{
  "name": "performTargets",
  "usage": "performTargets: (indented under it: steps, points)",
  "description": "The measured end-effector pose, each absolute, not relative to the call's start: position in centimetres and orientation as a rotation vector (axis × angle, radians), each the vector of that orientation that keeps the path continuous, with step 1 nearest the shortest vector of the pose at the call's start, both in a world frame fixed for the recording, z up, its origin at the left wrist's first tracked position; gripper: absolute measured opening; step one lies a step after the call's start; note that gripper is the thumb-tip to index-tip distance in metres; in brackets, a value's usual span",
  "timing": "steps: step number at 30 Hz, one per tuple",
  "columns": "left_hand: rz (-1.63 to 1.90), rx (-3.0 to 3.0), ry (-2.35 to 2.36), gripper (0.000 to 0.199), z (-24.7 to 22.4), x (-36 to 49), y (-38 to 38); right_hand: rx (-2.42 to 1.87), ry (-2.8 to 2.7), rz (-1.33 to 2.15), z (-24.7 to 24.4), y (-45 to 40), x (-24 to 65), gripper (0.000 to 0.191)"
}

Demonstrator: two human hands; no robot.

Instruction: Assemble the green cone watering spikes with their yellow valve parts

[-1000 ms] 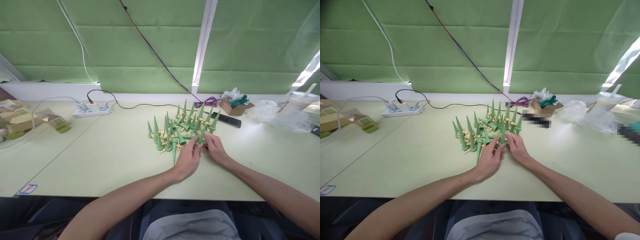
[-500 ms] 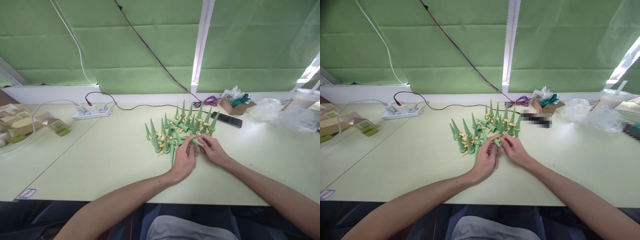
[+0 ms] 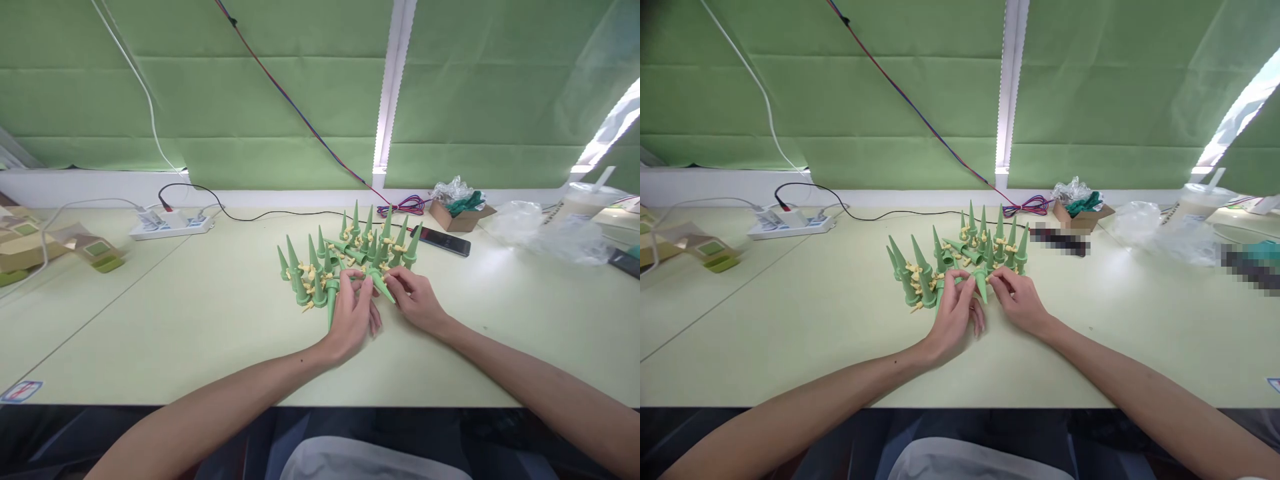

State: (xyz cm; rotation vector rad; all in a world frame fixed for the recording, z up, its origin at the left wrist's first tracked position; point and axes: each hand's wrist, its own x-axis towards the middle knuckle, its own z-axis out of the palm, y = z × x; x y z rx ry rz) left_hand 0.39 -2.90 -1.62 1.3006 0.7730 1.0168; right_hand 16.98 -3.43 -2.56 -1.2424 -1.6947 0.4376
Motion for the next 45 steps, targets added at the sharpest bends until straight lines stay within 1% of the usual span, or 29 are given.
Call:
performTargets:
  steps: [2,5,14,19,22,29,34,40,43,45]
  points:
    - [0.956,1.289,0.787,0.041,-1.7,0.4,-2.7,-1.236,-1.710,0.426,-2.5,-3.4,17.0,0.027]
    - [0.838,1.302,0.782,0.051,-1.7,0.4,-2.4,-1.215,-1.735,0.412,-2.4,-3.4,17.0,0.026]
    - [0.740,1.199,0.680,0.058,-1.5,0.3,-1.7,-1.237,-1.713,0.527,-2.1,-3.4,17.1,0.027]
    - [0.682,1.213,0.631,0.057,-1.8,0.1,-1.2,-1.243,-1.732,0.504,-2.1,-3.3,17.1,0.033]
    - [0.658,1.284,0.631,0.053,-1.8,0.1,-1.3,-1.260,-1.728,0.474,-2.1,-3.3,17.1,0.039]
    - [0.649,1.457,0.615,0.043,-2.1,0.0,-1.6,-1.279,-1.719,0.530,-2.1,-3.6,16.8,0.041]
    - [0.684,1.568,0.698,0.041,-2.4,0.0,-2.0,-1.252,-1.630,0.696,-2.7,-3.5,16.8,0.043]
    - [0.775,1.638,0.781,0.035,-1.9,0.1,-2.4,-1.129,-1.385,1.056,-2.8,-3.3,16.2,0.049]
    - [0.838,1.798,0.845,0.030,-1.6,0.0,-2.2,-1.063,-1.275,1.215,-2.4,-3.2,15.9,0.054]
    - [0.883,1.900,0.868,0.028,-1.5,-0.1,-2.1,-1.052,-1.241,1.260,-2.2,-3.3,15.8,0.056]
